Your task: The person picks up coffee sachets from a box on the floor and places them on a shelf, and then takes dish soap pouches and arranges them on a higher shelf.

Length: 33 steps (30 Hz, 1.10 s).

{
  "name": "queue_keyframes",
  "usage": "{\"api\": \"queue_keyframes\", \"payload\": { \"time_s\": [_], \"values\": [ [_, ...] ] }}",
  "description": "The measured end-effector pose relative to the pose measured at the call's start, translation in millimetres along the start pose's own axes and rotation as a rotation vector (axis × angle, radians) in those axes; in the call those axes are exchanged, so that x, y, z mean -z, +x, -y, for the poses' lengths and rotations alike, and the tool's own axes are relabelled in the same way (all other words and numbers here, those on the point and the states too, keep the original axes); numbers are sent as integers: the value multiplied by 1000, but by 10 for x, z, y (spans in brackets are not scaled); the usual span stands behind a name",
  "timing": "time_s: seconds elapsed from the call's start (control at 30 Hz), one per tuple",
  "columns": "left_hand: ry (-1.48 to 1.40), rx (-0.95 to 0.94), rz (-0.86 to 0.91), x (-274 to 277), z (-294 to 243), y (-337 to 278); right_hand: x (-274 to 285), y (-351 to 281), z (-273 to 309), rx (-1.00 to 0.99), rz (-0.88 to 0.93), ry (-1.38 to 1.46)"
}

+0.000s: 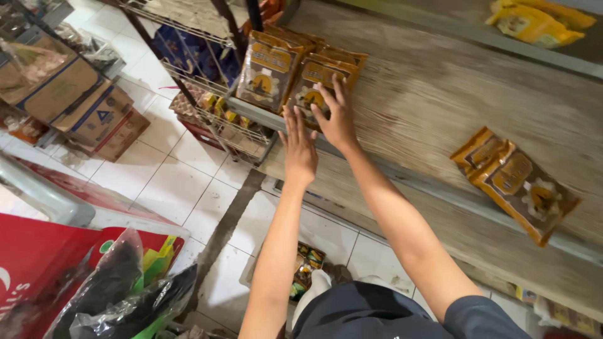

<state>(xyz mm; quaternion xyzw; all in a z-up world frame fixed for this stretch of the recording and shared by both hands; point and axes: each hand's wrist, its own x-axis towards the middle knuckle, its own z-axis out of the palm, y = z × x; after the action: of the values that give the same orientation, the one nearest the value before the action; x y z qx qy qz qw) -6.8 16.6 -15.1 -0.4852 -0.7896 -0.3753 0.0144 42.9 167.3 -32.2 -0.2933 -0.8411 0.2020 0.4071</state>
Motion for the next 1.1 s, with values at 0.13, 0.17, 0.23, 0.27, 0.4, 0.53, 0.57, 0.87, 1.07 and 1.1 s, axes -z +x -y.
{"api": "queue_keyframes", "payload": {
  "time_s": [0.13, 0.17, 0.23, 0.27, 0.4, 0.53, 0.57, 0.87, 1.07, 1.1],
  "values": [
    [51, 16, -19, -47, 15, 32, 97, -144, 80, 48, -147, 45],
    [60, 23, -22, -53, 17, 27, 185, -235, 131, 61, -171, 76],
    [130, -7, 20, -33, 20, -28, 525, -496, 192, 31, -158, 138],
    [121, -10, 2, -19, 10, -43, 721, -686, 240, -12, -122, 171],
    [-15, -94, 23, -102, -347, -232, 1643, -1370, 325, -239, -135, 215],
    [-377, -384, 217, -270, -1053, -588, 2686, -1906, 211, -286, -394, -89],
    [-436, -464, 280, -331, -1239, -635, 2942, -2018, 175, -264, -424, -231],
    [-676, -392, 613, -582, -2085, -1012, 3562, -2817, -309, -459, -292, -446],
    [-826, 100, 1010, -779, -2165, -1048, 3311, -2804, -33, -377, -423, -658],
    [-1027, 180, 1059, -827, -2164, -1052, 3283, -2793, 66, -350, -428, -649]
  ]
}}
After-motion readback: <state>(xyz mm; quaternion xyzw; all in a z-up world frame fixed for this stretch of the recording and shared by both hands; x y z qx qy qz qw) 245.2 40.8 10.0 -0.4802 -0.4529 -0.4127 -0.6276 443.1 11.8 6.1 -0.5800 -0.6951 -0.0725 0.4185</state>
